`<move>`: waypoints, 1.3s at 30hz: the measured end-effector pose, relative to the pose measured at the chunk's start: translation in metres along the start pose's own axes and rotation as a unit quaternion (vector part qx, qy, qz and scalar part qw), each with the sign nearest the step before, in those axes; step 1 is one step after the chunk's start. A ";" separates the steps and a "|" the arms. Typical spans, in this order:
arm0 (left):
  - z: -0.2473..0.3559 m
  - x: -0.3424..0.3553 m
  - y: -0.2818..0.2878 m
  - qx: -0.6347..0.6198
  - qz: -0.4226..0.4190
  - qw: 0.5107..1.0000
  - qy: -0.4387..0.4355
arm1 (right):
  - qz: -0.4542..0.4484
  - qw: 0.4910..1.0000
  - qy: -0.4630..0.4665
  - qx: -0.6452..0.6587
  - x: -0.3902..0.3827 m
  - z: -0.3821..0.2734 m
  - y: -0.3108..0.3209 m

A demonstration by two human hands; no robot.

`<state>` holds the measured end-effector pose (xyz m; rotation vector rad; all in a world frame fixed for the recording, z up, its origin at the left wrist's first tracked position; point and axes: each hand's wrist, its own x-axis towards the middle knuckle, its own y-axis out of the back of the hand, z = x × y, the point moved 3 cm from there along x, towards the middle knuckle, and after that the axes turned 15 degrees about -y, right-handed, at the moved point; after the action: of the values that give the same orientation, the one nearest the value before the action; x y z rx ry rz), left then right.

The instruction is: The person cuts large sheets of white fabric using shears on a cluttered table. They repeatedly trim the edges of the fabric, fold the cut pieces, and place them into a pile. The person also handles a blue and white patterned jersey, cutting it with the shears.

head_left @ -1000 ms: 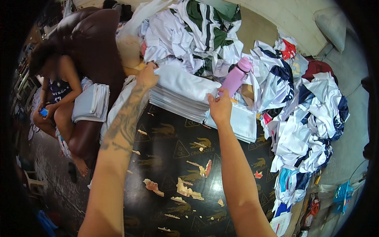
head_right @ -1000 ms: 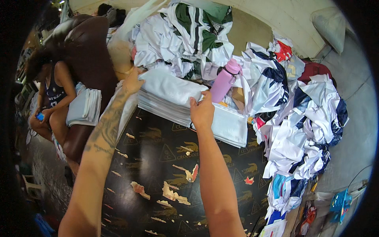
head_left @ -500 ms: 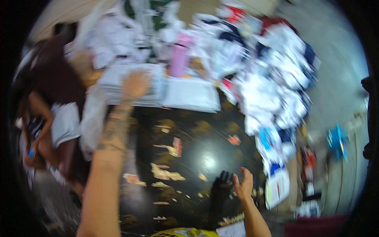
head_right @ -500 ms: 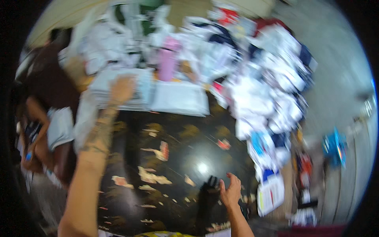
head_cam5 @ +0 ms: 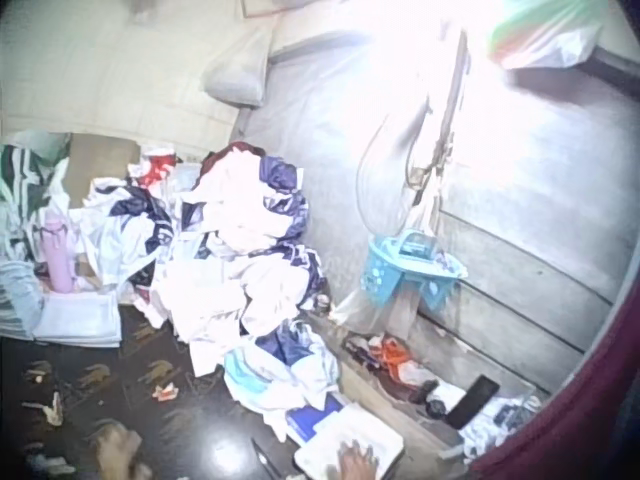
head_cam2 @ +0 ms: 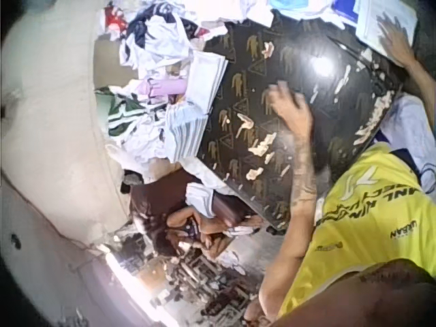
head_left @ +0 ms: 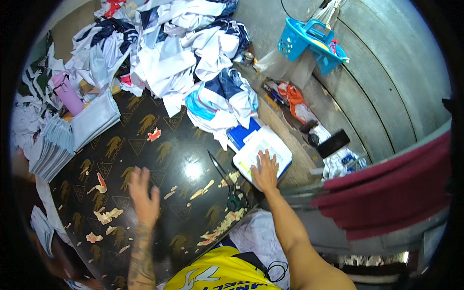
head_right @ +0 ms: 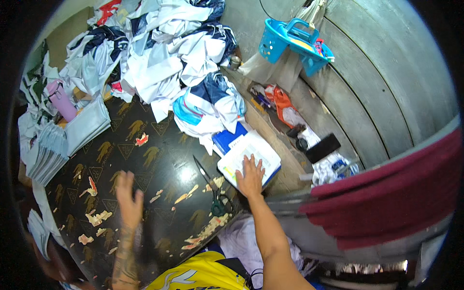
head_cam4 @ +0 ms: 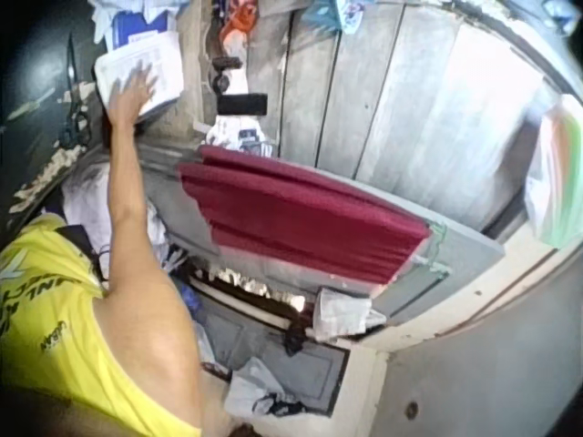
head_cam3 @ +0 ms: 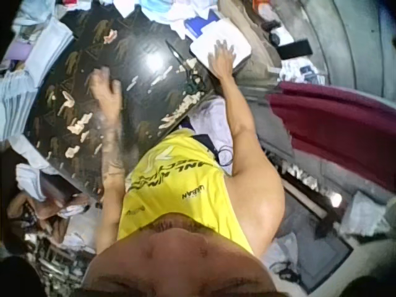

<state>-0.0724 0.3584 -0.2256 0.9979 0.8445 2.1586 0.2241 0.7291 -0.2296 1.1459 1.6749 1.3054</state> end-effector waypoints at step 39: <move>0.150 -0.031 0.149 -0.053 0.193 0.966 0.165 | -0.361 0.663 0.646 0.117 -0.126 -0.254 0.182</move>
<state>0.0267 0.2880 -0.0498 0.8112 0.7138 2.7272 0.0758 0.5426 0.0090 -0.7292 2.8576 1.3559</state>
